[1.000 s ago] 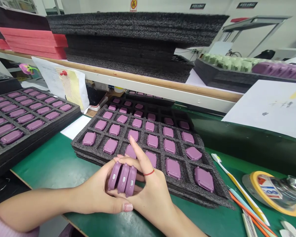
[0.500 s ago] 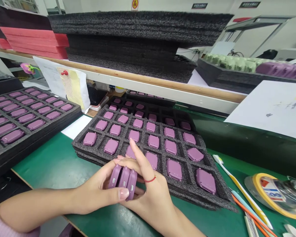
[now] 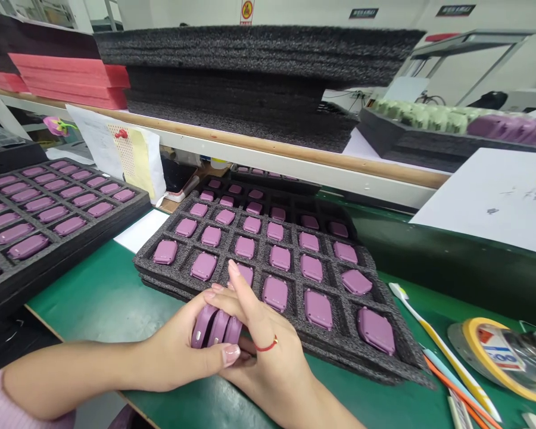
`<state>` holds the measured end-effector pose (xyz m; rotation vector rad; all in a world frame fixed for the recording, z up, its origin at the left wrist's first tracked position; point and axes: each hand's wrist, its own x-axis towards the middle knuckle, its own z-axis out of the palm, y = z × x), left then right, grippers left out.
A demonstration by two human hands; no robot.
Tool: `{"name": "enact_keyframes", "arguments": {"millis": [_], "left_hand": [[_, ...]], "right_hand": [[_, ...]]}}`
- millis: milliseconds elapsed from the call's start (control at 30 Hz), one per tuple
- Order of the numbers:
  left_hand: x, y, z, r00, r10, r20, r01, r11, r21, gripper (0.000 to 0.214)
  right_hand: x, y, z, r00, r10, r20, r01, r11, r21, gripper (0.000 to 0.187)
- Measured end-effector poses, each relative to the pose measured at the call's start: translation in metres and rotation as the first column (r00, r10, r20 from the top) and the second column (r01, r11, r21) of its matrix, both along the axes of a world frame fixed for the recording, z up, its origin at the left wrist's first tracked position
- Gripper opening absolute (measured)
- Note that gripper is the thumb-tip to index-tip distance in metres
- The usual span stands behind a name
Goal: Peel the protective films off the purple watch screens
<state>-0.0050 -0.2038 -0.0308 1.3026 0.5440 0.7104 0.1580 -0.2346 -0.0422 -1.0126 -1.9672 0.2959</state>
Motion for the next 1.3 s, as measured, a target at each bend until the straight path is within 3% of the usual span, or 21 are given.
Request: {"name": "enact_keyframes", "arguments": {"millis": [267, 500, 667, 800, 933, 1033, 1100, 1133, 1233, 1300], "left_hand": [[-0.007, 0.000, -0.003, 0.973, -0.202, 0.108, 0.210, 0.975, -0.073, 0.049], [-0.009, 0.001, 0.003, 0.952, -0.239, 0.191, 0.281, 0.930, -0.236, 0.052], [-0.006, 0.004, 0.003, 0.979, -0.171, 0.111, 0.185, 0.974, -0.133, 0.050], [-0.005, 0.008, 0.004, 0.989, -0.145, 0.015, 0.146, 0.978, -0.151, 0.045], [-0.006, 0.008, 0.003, 0.994, -0.093, -0.063, 0.093, 0.996, -0.011, 0.036], [-0.009, 0.007, 0.002, 0.994, 0.000, -0.108, 0.015, 0.990, 0.139, 0.048], [-0.011, 0.007, 0.002, 0.993, 0.058, -0.107, -0.029, 0.967, 0.252, 0.050], [-0.012, 0.007, 0.001, 0.993, 0.073, -0.096, -0.040, 0.950, 0.309, 0.047], [-0.011, 0.007, -0.001, 0.996, 0.090, -0.025, -0.068, 0.877, 0.475, 0.040], [-0.009, 0.008, -0.003, 0.995, 0.099, 0.018, -0.092, 0.829, 0.551, 0.040]], "right_hand": [[0.007, 0.002, 0.004, 0.996, 0.048, -0.073, -0.051, 0.998, -0.041, 0.098], [0.012, 0.003, 0.004, 0.996, 0.070, -0.055, -0.071, 0.997, -0.024, 0.099], [0.013, -0.001, 0.012, 0.997, 0.066, 0.026, -0.067, 0.997, 0.037, 0.090], [0.011, -0.004, 0.014, 0.990, 0.071, 0.125, -0.086, 0.989, 0.117, 0.079], [0.010, -0.004, 0.013, 0.977, 0.076, 0.201, -0.110, 0.980, 0.165, 0.078], [0.013, -0.006, 0.016, 0.975, 0.119, 0.190, -0.142, 0.983, 0.114, 0.093], [0.017, -0.008, 0.018, 0.994, 0.099, 0.056, -0.102, 0.994, 0.041, 0.102], [0.018, -0.008, 0.018, 0.996, 0.073, -0.044, -0.073, 0.997, -0.002, 0.098], [0.020, -0.007, 0.016, 0.940, -0.023, -0.340, -0.026, 0.990, -0.139, 0.065], [0.019, -0.005, 0.014, 0.887, -0.066, -0.458, -0.045, 0.972, -0.229, 0.053]]}}
